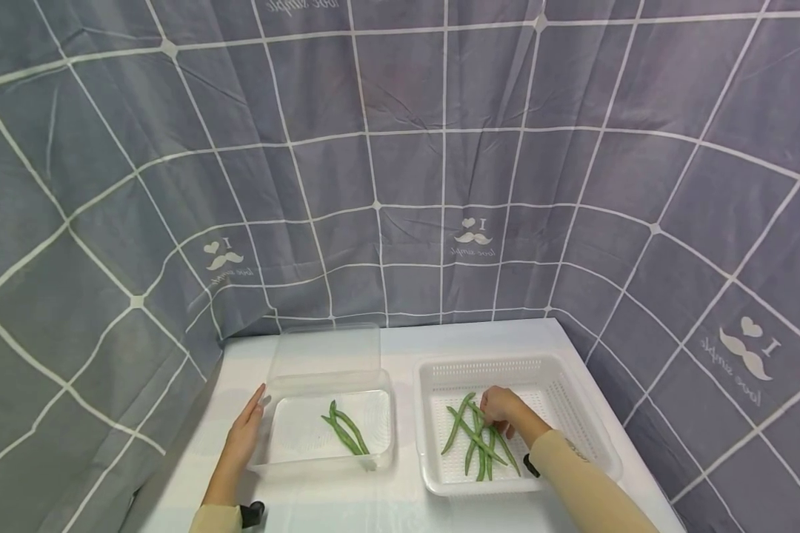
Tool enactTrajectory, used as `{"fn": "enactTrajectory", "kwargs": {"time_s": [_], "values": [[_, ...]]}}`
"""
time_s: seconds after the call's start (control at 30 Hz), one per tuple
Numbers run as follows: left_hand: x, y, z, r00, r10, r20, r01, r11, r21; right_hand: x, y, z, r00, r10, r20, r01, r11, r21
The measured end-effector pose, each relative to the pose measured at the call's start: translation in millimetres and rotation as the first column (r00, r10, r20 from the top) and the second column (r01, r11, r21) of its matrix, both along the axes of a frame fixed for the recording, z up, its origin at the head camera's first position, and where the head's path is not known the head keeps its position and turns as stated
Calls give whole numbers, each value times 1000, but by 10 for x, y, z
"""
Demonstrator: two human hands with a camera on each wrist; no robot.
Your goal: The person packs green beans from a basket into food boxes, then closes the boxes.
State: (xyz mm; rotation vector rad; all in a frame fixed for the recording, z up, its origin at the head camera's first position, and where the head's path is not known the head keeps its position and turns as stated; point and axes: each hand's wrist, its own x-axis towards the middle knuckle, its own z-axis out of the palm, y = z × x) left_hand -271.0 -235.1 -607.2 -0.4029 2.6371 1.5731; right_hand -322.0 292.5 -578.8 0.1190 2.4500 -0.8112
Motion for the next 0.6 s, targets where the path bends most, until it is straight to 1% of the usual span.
{"fn": "enactTrajectory", "kwargs": {"time_s": [0.2,0.4,0.6], "values": [[-16,-28,-28,1000,-9,1,9,1000,-2,4,3,-7,1000,-1,4,1,1000,-5],[-30,-29,-16,1000,-10,7,10,1000,-8,27,2,100,1000,-17,24,18,999,-39],[-29,-24,7,1000,-10,7,10,1000,-10,64,17,208,999,-38,25,41,994,-106]]}}
